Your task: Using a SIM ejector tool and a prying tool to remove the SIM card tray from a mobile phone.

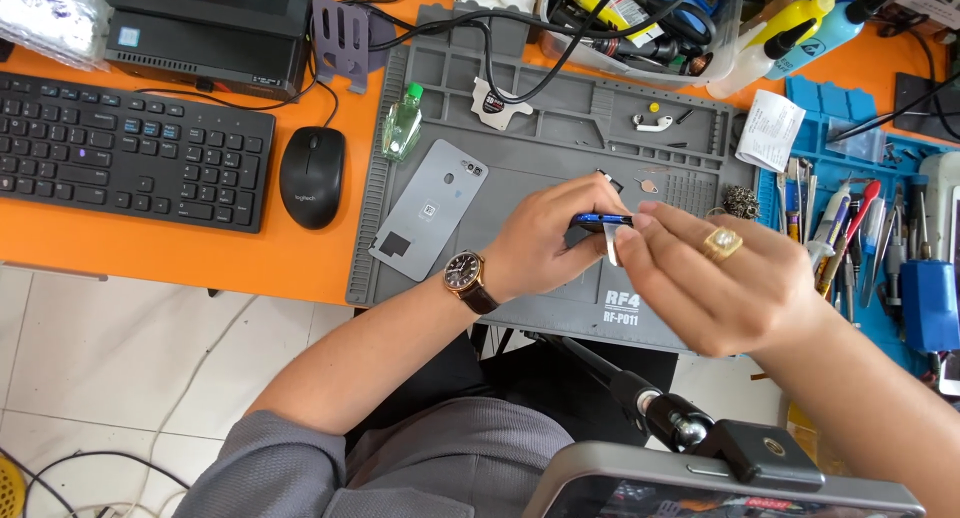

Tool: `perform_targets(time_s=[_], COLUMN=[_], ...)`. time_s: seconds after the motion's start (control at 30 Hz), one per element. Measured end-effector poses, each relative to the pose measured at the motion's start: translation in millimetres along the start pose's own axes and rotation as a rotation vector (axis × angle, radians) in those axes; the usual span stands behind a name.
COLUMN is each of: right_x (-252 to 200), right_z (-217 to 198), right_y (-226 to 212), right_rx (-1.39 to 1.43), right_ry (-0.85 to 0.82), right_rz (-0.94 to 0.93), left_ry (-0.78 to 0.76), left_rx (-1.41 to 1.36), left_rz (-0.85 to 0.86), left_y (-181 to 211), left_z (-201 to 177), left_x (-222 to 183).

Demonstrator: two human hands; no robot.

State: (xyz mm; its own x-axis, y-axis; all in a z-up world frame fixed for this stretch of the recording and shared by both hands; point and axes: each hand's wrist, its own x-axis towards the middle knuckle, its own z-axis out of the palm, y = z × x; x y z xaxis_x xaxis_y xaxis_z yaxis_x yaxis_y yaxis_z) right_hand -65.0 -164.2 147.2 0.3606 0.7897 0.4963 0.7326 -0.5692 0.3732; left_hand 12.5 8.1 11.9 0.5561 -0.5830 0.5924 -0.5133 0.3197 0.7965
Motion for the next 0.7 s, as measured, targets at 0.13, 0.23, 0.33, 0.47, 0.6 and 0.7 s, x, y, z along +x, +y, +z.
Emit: perform_targets(time_s=[0.13, 0.23, 0.33, 0.47, 0.6, 0.7], right_x=[0.1, -0.3, 1.6, -3.8, -8.7, -8.0], right_z=[6.2, 10.0, 8.4, 2.2, -8.6, -11.0], right_y=[-4.4, -7.8, -8.4, -6.3, -2.4, 2.1], right_rx=[-0.094, -0.203, -0.148, 0.02, 0.072, 0.189], right_ry=[0.007, 0.01, 0.02, -0.037, -0.2, -0.264], right_rz=[-0.081, -0.117, -0.006, 0.187, 0.354, 0.428], left_ry=[0.028, 0.016, 0.035, 0.009, -0.011, -0.003], left_rx=[0.012, 0.038, 0.056, 0.06, 0.014, 0.021], left_rz=[-0.001, -0.033, -0.032, -0.041, -0.014, 0.013], left_y=[0.3, -0.2, -0.8, -2.7, 0.7, 3.2], left_z=[2.0, 1.4, 0.4, 0.0, -0.4, 1.4], left_x=[0.3, 1.3, 2.3, 2.0, 0.9, 0.7])
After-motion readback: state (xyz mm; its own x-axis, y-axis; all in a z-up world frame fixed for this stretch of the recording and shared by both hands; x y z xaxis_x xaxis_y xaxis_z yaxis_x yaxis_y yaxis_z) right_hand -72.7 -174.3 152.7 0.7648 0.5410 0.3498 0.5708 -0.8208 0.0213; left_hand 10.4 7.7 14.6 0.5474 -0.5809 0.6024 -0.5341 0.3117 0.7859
